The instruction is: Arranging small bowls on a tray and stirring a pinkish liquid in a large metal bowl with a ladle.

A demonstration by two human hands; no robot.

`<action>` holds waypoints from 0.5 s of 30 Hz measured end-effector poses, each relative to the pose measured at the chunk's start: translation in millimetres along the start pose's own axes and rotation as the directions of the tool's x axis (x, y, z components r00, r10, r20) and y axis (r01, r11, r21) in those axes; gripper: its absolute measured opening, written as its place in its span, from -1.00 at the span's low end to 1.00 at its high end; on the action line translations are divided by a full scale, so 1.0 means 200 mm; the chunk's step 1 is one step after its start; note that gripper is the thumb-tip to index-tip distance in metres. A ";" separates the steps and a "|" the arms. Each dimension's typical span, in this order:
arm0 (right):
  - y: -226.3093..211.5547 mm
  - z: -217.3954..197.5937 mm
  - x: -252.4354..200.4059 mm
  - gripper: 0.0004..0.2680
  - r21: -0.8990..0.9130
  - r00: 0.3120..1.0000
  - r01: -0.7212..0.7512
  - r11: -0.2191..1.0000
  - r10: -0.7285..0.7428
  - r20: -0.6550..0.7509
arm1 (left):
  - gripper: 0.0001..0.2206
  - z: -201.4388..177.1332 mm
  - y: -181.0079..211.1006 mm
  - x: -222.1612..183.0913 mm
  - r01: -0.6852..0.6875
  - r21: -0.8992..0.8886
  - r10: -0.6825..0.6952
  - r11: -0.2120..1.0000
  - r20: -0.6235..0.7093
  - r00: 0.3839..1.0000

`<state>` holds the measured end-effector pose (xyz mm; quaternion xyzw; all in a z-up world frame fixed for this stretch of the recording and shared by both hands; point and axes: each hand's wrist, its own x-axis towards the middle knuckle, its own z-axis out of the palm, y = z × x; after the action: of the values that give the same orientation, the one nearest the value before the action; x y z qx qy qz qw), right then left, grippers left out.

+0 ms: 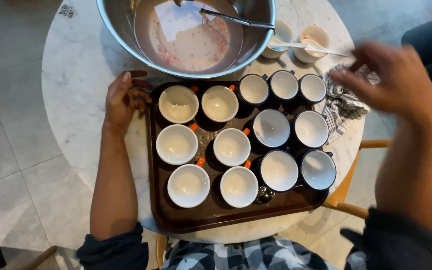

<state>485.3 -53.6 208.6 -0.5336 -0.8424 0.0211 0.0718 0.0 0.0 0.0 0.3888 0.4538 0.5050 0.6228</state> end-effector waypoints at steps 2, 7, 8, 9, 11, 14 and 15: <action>0.03 0.10 0.34 -0.73 0.006 0.999 0.043 0.999 -0.043 0.001 | -0.50 -0.01 0.00 0.01 -0.001 -0.014 0.001 1.000 0.011 1.000; -0.04 0.43 0.87 -0.65 -0.252 0.996 -0.057 0.966 0.071 0.047 | -0.47 -0.08 -0.04 0.08 0.001 -0.067 0.003 0.998 0.061 0.998; -0.03 0.48 0.91 -0.63 -0.336 0.989 -0.076 0.939 0.114 0.096 | -0.48 -0.08 -0.05 0.09 0.016 -0.078 -0.011 0.997 0.066 0.998; -0.03 0.54 0.95 -0.60 -0.417 0.977 -0.091 0.904 0.162 0.137 | -0.50 -0.10 -0.06 0.10 0.031 -0.086 -0.025 0.996 0.073 0.997; -0.01 0.59 0.96 -0.68 -0.346 0.982 -0.106 0.932 0.152 0.108 | -0.51 -0.10 -0.04 0.09 0.036 -0.057 -0.031 0.998 0.090 0.995; 0.00 0.61 0.97 -0.75 -0.260 0.986 -0.127 0.957 0.151 0.076 | -0.53 -0.10 -0.02 0.09 0.054 -0.038 -0.049 0.998 0.106 0.993; -0.01 0.61 0.96 -0.74 -0.247 0.985 -0.137 0.959 0.160 0.073 | -0.54 -0.10 -0.02 0.08 0.066 -0.047 -0.061 0.997 0.106 0.992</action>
<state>386.0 124.3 106.8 -0.5985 -0.7987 -0.0515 -0.0341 -15.6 15.9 -12.9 0.3843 0.4198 0.4750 0.6712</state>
